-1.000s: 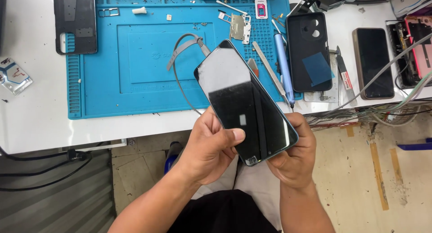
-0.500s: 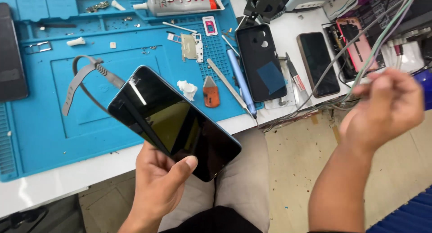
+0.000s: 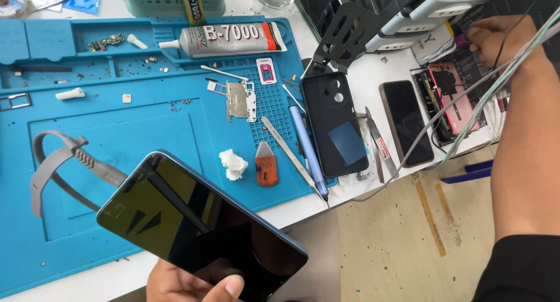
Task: Cleaning a smartphone screen with a cloth and removing a protective film
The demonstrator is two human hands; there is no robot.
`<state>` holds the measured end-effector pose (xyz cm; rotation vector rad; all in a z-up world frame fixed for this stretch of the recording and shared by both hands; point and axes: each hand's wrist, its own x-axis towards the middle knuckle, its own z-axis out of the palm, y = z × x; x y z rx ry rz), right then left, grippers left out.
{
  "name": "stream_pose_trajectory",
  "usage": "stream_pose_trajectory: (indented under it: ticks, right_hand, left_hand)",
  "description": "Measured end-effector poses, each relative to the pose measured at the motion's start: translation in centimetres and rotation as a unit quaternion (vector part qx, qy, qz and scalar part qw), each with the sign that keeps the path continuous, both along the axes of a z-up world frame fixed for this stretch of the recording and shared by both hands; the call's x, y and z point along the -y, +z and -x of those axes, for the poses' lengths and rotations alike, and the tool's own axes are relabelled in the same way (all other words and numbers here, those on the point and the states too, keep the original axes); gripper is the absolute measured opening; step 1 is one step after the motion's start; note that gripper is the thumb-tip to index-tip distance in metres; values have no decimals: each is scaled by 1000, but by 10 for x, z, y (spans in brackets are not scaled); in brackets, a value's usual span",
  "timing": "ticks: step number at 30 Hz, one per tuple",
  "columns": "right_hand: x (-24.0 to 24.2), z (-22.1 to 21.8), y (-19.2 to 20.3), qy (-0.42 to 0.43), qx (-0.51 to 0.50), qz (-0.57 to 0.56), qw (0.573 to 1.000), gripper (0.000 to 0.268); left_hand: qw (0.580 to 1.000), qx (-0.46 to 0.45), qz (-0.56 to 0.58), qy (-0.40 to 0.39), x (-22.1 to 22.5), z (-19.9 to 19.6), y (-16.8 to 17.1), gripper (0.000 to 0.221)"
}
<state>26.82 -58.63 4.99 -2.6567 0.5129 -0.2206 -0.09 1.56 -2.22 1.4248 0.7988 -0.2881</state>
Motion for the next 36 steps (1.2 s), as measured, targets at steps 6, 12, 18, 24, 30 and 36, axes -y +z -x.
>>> stream_pose_trajectory:
  ticks: [6,12,18,24,30,36]
  right_hand:
    - [36,-19,-15,49,-23,102,993,15]
    - [72,-32,-25,50,25,34,998,13]
    - [84,-15,-27,48,-29,-11,998,24]
    - [-14,15,12,-91,-62,-28,994,15]
    - [11,11,-17,-38,-29,-31,998,16]
    - [23,19,-31,-29,11,81,996,13]
  left_hand:
    - [999,-21,2,-36,-8,1,-13,59]
    - [994,-101,6,-42,-14,-14,6,77]
    - [984,-134,77,84,-2,-25,46,92]
    - [991,-61,107,44,-18,-7,18,94]
    - [995,1,91,42,-20,4,12,93]
    - [984,75,148,70,-13,16,-1,91]
